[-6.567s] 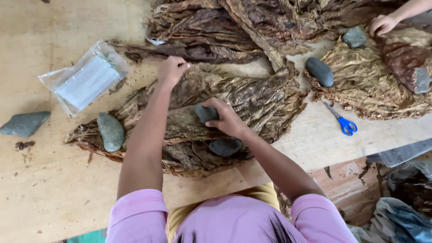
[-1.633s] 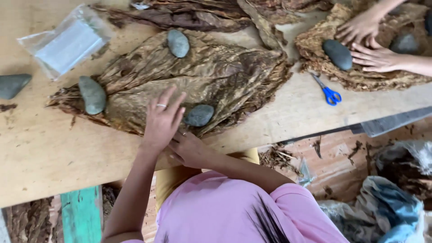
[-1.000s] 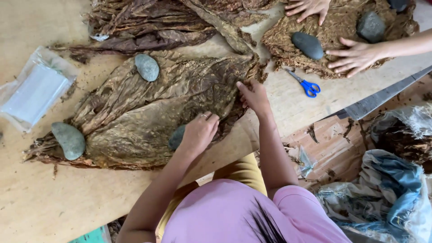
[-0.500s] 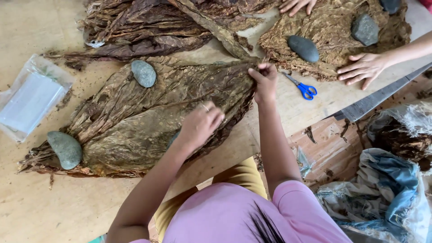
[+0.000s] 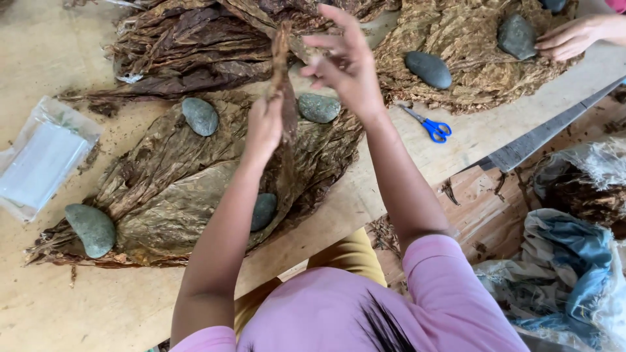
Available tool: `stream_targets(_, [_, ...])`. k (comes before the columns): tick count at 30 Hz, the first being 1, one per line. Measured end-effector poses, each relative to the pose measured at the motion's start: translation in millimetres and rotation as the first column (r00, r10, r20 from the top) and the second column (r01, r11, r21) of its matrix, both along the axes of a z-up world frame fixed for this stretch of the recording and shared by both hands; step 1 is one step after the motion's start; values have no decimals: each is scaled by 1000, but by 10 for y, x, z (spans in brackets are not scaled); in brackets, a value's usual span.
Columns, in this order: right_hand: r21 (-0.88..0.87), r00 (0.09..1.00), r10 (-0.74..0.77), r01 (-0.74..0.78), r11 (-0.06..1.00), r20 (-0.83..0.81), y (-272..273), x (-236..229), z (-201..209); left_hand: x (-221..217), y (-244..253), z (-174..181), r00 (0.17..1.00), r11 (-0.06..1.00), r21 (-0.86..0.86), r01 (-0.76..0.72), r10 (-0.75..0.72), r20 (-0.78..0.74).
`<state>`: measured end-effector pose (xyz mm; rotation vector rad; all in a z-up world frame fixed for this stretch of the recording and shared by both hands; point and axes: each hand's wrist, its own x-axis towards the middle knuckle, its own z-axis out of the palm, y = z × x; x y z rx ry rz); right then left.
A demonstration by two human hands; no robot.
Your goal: The person places smooth stones onto large dried leaves laid out on a wooden table. They adjust the positions of the stones and smooth the leaves with their hands. Another person's hands are also visible working on a similar arrangement nearby.
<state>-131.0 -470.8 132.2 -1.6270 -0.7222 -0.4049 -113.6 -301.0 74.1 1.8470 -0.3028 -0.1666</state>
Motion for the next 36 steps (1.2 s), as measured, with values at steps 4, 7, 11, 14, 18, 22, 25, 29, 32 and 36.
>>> stream_targets(4, [-387,893,-433,445,808,122,-139,291,-925,-206,235,379,980,982,-140,-127,102,-173])
stream_targets(7, [-759,816,-501,514,399,289,-141,392,-1551,-360,267,648,950,981,-38,-193,177,-258])
stream_targets(11, [-879,803,-574,379,290,158,-184,343,-1522,-291,71,502,980,997,50,-52,61,-188])
stream_targets(14, [-897,770,-626,356,261,124,-255,542,-1782,-150,-184,80,997,981,189,36,-23,-70])
stream_targets(18, [-947,776,-616,283,150,134,-520,518,-1809,-62,-702,-443,985,919,383,91,-140,104])
stream_targets(22, [-818,579,-724,574,35,376,-1092,678,-2176,-93,-989,-622,927,740,668,70,-296,230])
stream_targets(25, [-717,541,-805,659,227,243,-1289,367,-1783,-163,-1117,-732,919,576,817,12,-329,218])
stream_targets(29, [-217,685,-718,688,692,-119,-1324,-118,-1089,-167,-1215,-714,915,546,832,100,-378,138])
stream_targets(32, [210,743,-589,661,721,-316,-1383,-205,-1259,-97,-1287,-703,907,512,849,131,-408,106])
stream_targets(36, [547,890,-263,439,713,-373,-899,-225,-1096,-203,-1357,-439,907,541,808,233,-421,21])
